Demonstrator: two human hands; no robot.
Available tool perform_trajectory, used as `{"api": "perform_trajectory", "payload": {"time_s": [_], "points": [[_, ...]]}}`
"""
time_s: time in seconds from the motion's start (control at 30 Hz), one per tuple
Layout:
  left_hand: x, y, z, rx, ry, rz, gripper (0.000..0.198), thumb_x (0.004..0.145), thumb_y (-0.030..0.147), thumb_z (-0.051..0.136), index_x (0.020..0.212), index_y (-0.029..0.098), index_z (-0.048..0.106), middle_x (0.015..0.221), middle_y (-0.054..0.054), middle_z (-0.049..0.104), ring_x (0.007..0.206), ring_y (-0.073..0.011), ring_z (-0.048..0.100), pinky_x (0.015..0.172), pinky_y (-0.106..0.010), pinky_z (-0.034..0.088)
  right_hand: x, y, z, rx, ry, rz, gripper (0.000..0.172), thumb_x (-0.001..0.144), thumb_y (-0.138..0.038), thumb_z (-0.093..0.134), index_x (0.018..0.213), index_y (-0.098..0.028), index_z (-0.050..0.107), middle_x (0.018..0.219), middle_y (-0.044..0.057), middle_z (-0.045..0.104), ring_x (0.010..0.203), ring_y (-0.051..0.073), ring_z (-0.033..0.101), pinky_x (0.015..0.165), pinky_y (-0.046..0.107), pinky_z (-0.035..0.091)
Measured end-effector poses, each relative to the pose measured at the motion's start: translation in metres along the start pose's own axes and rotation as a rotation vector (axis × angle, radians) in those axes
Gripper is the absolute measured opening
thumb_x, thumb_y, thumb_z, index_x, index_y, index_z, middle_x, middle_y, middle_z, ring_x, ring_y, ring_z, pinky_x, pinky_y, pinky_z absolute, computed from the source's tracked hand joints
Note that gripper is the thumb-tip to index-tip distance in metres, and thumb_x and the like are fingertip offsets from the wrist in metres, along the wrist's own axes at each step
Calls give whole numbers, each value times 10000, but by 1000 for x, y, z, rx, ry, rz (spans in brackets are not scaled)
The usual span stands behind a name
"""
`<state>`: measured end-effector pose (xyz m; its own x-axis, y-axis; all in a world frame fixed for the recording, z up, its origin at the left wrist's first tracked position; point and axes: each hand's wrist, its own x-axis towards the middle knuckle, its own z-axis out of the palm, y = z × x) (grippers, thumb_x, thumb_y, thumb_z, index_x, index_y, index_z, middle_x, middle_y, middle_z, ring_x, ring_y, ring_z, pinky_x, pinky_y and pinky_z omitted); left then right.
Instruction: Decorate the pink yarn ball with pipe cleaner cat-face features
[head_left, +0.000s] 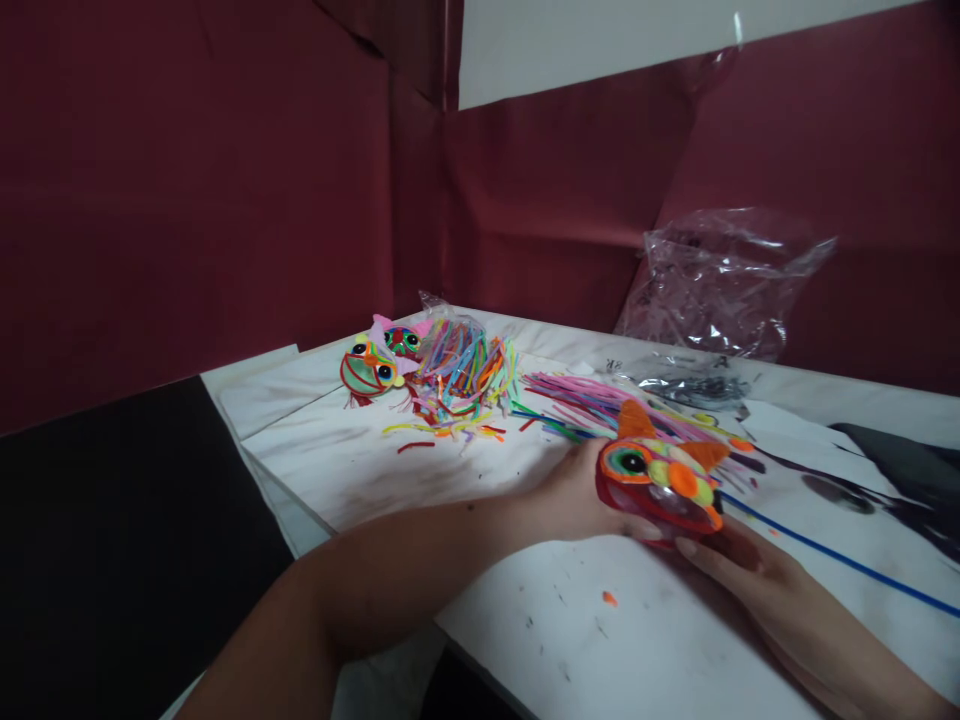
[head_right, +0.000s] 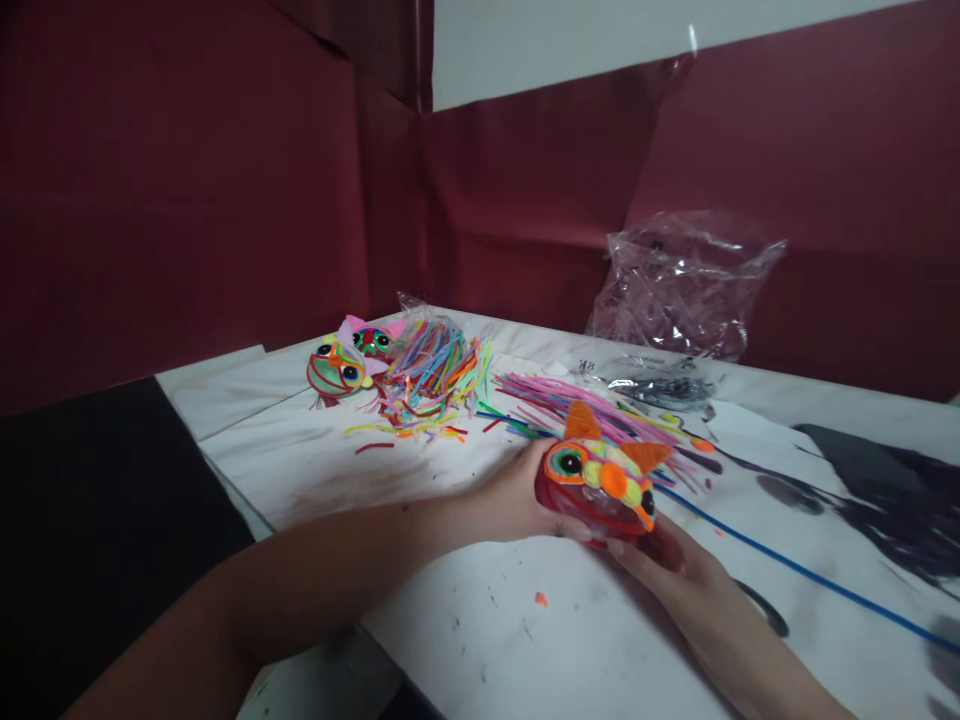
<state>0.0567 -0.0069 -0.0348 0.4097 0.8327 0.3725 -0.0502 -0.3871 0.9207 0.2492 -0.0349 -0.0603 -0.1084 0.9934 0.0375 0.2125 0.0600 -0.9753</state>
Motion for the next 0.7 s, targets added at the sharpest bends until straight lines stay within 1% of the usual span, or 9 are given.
{"api": "perform_trajectory", "payload": {"time_s": [0.07,0.17,0.27,0.43,0.53,0.67,0.7], "points": [[-1,1,0,11,-5,32,624,501,167,822,1090,166,618,1098,-57,681,1041,-260,612,902,-370,499,0,0,0,38,-29,16,534,640,-448,755,1102,-202,645,1177,104,671,1148,351,561,910,408,517],[-3,1,0,10,3,39,607,515,154,813,1086,165,610,1090,-44,679,1048,-256,611,900,-364,502,1,2,-1,63,-41,32,554,649,-444,758,1128,-196,630,1209,110,650,1147,344,561,972,419,467],[-4,4,-1,-35,-23,40,591,523,155,812,1078,182,611,1104,-36,677,1059,-255,607,903,-355,504,0,1,-1,78,-56,24,539,668,-447,751,1128,-196,623,1229,113,636,1160,345,548,1015,447,417],[-3,11,0,-81,-49,40,610,546,104,783,1119,175,588,1154,-61,656,1082,-265,593,921,-368,485,-2,-5,2,164,-85,24,532,697,-419,748,1161,-206,600,1244,107,625,1173,329,538,1031,466,391],[-3,10,0,-74,-52,15,592,559,118,783,1113,177,582,1160,-75,650,1092,-274,586,923,-373,476,-4,-10,5,189,-88,-12,516,702,-412,749,1156,-213,604,1239,100,628,1167,324,541,1026,478,389],[-3,-2,-3,-57,24,-62,754,540,135,810,1215,177,476,1247,-116,582,1133,-295,554,933,-405,461,-3,-13,6,189,-105,-68,511,694,-423,755,1136,-214,608,1192,87,654,1113,305,576,994,465,418],[-2,-6,-4,-66,22,-65,783,547,137,809,1239,181,446,1272,-121,561,1147,-294,544,944,-411,454,-2,-12,6,189,-108,-83,511,693,-426,755,1135,-217,606,1186,81,657,1105,297,580,984,455,427]]}}
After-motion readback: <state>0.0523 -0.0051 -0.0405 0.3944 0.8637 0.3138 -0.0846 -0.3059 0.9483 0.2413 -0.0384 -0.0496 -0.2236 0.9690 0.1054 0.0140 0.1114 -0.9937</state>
